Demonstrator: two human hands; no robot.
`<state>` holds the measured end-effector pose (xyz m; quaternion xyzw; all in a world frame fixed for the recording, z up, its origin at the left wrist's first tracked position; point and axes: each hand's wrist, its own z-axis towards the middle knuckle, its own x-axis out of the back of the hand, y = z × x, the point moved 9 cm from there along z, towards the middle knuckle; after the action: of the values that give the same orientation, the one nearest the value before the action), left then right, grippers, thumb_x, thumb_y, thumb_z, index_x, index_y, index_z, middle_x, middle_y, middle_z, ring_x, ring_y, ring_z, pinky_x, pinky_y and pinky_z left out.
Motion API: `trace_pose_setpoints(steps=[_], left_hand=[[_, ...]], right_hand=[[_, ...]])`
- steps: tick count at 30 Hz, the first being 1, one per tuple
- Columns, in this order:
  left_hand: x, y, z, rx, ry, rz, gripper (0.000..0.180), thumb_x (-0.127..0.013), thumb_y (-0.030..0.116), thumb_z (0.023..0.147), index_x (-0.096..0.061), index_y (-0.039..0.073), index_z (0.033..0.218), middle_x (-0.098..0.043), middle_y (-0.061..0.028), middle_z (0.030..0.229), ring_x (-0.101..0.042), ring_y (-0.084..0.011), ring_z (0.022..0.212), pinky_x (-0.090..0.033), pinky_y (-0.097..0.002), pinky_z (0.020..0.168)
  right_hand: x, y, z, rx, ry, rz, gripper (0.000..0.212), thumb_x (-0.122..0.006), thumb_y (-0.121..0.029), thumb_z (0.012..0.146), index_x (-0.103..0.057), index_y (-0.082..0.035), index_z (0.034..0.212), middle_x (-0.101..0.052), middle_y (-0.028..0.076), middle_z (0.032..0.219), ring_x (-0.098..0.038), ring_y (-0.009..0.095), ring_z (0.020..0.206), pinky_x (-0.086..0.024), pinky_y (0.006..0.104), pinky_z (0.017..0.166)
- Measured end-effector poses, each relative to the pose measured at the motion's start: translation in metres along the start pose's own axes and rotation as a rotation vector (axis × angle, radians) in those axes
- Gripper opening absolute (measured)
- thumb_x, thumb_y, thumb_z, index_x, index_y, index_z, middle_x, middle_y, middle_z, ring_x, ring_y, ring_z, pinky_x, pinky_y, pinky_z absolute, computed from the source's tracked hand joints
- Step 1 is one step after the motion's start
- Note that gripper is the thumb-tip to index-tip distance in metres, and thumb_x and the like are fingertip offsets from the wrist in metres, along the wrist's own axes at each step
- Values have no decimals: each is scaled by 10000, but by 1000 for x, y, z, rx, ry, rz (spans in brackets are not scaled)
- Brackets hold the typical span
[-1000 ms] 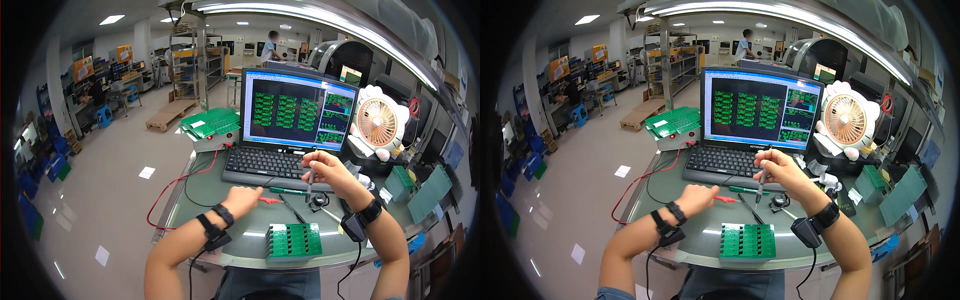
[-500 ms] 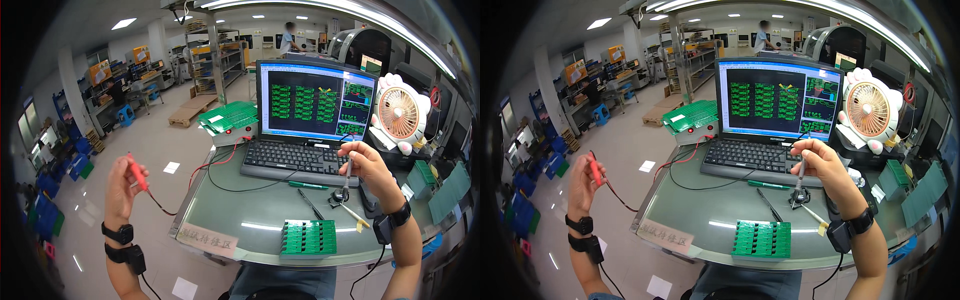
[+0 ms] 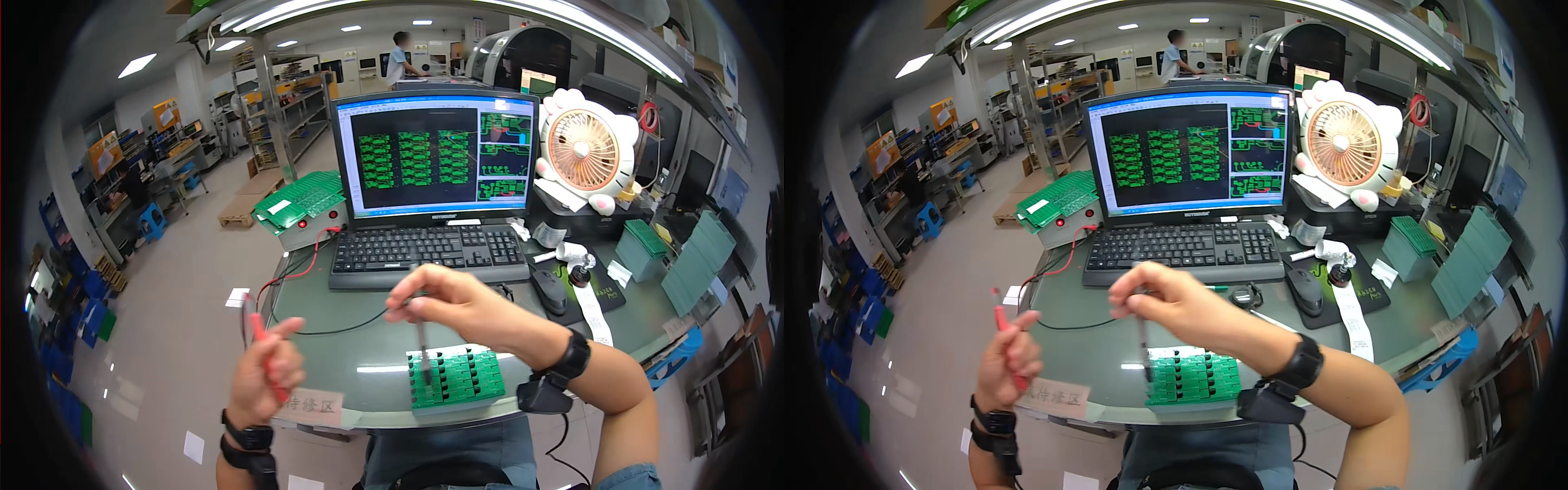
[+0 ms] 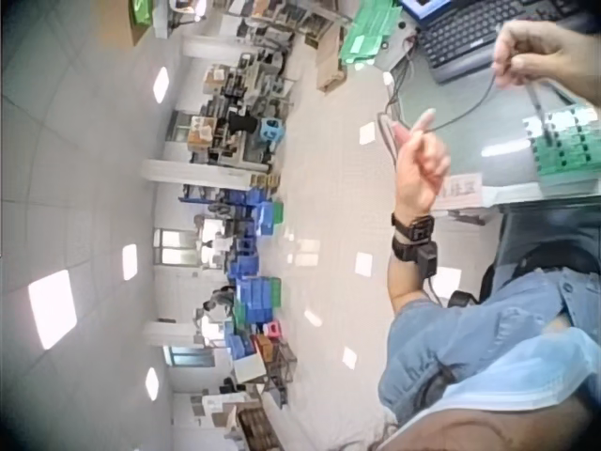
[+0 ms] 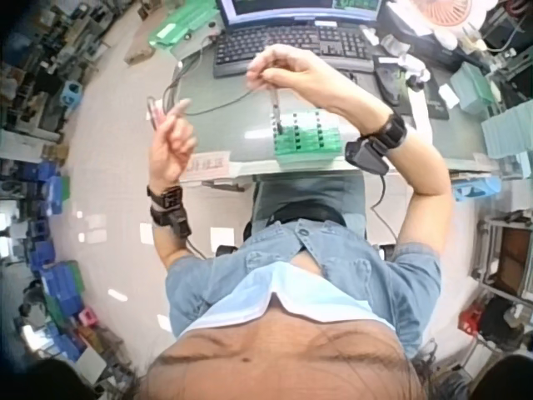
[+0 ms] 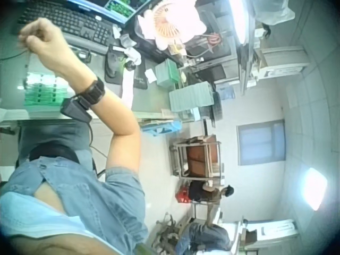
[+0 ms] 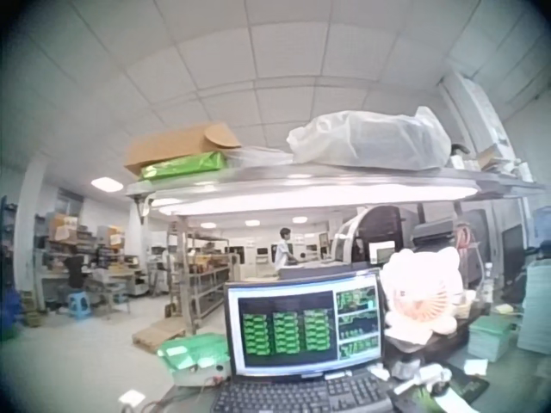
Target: Using a multimeter to test components on a green printed circuit board while checking a printed parts list.
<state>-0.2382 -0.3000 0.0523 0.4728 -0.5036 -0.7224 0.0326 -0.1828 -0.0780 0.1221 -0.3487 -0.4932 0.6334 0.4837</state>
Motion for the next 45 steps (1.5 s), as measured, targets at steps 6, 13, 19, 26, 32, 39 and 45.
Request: trace_pose_setpoints(steps=[6,13,19,26,32,39,45], left_hand=[[-87,-81,33,265,-110,142,386,-442,296,989,-498,15,1248,-547,-42,887,-546,-213,989,-417,-400,936],[-53,-93,29,148,-180,-28,188,-491,304,972,-503,117,980,-522,15,773,-575,-140,763,-513,-437,829],[6,-63,6,-20,122,-181,114,-520,117,932,-489,111,1042,-596,-55,1024,-615,-182,858,-542,-411,759],[-23,-127,13,429,129,44,150,-487,-33,859,-536,28,987,-323,-217,1439,-342,-324,1335,-336,-510,1074],[-33,-144,20,457,134,73,150,-510,-29,844,-545,57,961,-459,-109,1306,-463,-239,1189,-387,-444,994],[-24,-142,30,391,145,102,131,-505,-15,856,-551,67,947,-416,-125,1338,-427,-255,1243,-383,-432,966],[-18,-126,42,259,197,103,128,-521,49,891,-529,94,1011,-518,-78,1170,-498,-197,1064,-409,-400,920]], right_hand=[[-32,26,6,-254,-67,23,233,-427,-35,958,-524,-8,1168,-560,63,1126,-528,119,1072,-435,294,934],[25,4,-53,65,201,-199,255,-500,-70,942,-539,-17,1188,-522,145,1286,-483,176,1201,-372,332,1022],[72,45,-187,-190,450,-835,290,-674,-253,834,-634,-79,1063,-587,81,1170,-540,226,1076,-417,375,879],[23,65,-190,-173,349,-1336,381,-759,-297,707,-652,-116,1024,-568,26,1108,-500,235,1049,-349,372,875],[18,71,-187,-125,383,-1329,329,-746,-237,718,-654,-102,1002,-572,24,1052,-504,232,1033,-351,379,875],[19,75,-182,-82,406,-1298,304,-733,-223,736,-656,-87,996,-575,16,1034,-509,218,1012,-352,363,874],[34,68,-164,-63,261,-1380,304,-713,-245,756,-655,-114,1024,-601,38,1022,-538,226,970,-389,363,834]])
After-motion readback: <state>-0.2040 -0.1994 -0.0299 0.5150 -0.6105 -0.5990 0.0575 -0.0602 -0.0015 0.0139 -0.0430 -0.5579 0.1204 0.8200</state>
